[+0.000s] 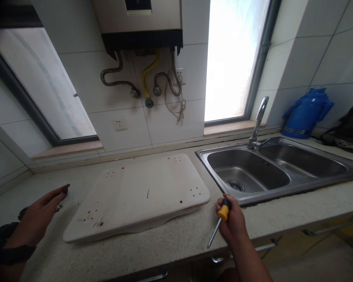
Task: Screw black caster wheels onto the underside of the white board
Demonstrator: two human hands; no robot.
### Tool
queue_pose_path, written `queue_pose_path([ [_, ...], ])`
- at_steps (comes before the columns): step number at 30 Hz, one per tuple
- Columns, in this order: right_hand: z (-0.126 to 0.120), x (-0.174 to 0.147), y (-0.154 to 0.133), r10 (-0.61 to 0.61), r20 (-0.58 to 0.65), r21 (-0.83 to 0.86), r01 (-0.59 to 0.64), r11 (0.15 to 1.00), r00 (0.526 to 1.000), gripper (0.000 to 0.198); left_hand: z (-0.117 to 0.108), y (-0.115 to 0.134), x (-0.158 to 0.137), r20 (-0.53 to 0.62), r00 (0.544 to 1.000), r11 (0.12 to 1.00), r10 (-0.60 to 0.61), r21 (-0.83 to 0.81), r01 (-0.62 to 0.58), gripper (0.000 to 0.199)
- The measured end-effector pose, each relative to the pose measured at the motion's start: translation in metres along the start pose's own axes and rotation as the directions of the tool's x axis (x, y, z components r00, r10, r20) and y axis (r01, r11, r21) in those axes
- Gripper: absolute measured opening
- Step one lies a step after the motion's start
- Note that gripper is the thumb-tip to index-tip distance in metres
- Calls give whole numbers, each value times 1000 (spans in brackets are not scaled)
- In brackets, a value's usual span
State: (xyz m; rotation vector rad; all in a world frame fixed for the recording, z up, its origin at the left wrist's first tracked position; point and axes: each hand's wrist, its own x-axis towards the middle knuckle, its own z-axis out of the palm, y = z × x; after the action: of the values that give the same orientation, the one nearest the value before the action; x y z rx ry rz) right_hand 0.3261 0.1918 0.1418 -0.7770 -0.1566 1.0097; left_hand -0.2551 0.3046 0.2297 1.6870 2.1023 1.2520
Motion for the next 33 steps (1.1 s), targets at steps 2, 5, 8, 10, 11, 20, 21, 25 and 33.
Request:
queue_pose_path([
  [2,0,0,0,-5,8,-2,5,1000,1000,28,-3,40,-24,66,996,930,-66,-358,85,49],
  [5,-1,0,0,-14,15,-2,14,1000,1000,29,2,92,-59,209,974,729,-91,-652,208,53],
  [8,-2,-1,0,-25,22,2,25,1000,999,31,17,134,-92,347,935,636,-73,-706,311,49],
  [10,-3,-2,0,-31,32,4,31,1000,999,32,31,159,-111,458,889,623,-2,-695,359,42],
  [11,-3,-3,0,-34,38,4,34,999,999,32,39,170,-119,492,869,634,55,-690,350,37],
  [20,-4,-10,-2,-62,61,-4,62,998,996,36,118,247,-161,581,672,837,460,-536,-110,16],
  [21,-4,-10,-2,-65,65,-6,65,998,996,36,124,251,-163,578,664,845,475,-509,-162,13],
  [25,-5,-13,-3,-64,82,-20,66,998,995,35,144,258,-171,508,675,840,535,-405,-361,5],
  [33,-4,-14,-4,-66,103,-40,70,997,992,35,158,251,-177,448,659,797,604,-329,-507,3],
])
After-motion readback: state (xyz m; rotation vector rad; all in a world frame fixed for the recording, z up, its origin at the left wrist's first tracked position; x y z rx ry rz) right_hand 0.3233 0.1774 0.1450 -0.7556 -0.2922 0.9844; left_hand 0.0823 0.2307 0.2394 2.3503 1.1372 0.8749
